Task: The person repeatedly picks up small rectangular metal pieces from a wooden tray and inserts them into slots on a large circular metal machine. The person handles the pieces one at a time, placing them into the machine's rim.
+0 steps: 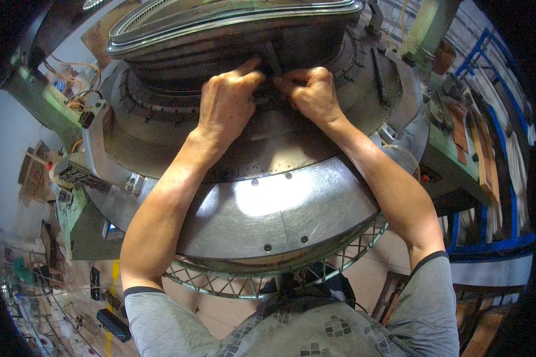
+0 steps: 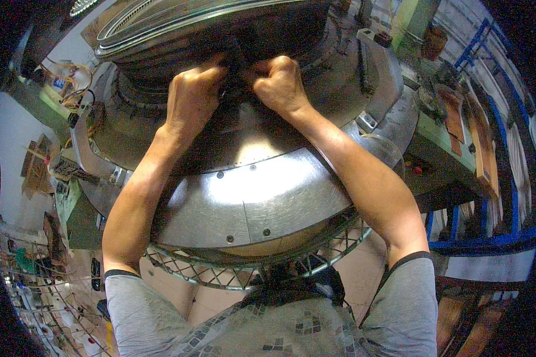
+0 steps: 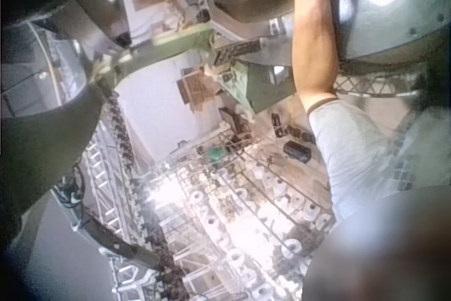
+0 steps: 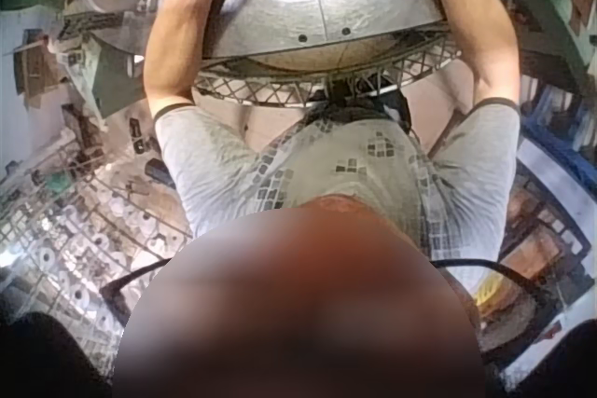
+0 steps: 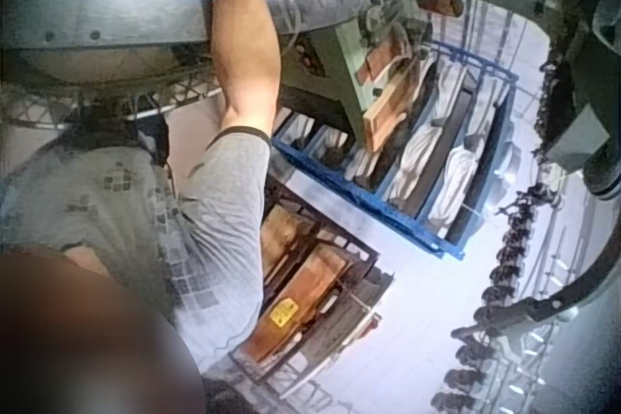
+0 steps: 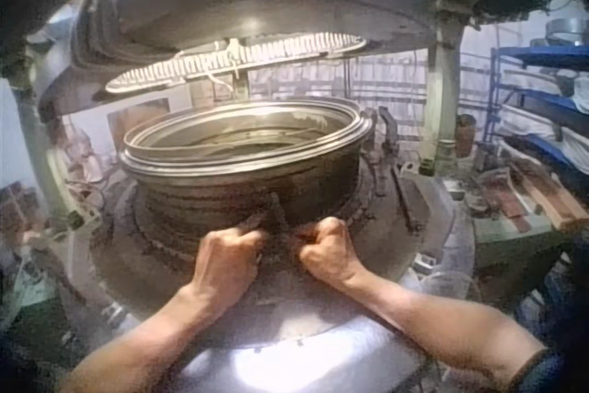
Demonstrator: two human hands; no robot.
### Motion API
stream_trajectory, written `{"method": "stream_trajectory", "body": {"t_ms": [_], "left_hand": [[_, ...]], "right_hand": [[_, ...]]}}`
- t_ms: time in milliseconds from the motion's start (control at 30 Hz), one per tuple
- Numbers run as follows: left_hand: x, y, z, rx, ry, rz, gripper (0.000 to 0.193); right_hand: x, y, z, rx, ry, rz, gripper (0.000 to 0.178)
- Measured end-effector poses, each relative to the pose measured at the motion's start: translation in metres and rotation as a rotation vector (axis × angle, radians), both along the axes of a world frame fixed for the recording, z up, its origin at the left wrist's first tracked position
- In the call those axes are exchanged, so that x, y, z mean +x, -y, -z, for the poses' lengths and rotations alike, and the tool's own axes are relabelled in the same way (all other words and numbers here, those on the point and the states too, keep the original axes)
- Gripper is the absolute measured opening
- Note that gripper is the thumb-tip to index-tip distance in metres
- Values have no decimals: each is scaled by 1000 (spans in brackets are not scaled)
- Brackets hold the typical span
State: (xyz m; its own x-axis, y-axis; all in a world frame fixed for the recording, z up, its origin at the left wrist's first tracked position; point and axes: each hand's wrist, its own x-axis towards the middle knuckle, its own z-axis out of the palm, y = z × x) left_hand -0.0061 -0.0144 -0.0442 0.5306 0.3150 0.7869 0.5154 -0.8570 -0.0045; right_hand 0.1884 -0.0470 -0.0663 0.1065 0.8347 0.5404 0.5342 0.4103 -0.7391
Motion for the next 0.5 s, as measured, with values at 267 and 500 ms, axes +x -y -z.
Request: {"method": "stream_trajectory", "body": {"t_ms": [267,500], "left_hand": [[1,2,1,-87,-59,-63,32],[3,-2,4,-36,-3,-4,13]], "right_hand": [[1,-4,3,34,32,27,24],[1,-3,3,37,17,22,23]]}}
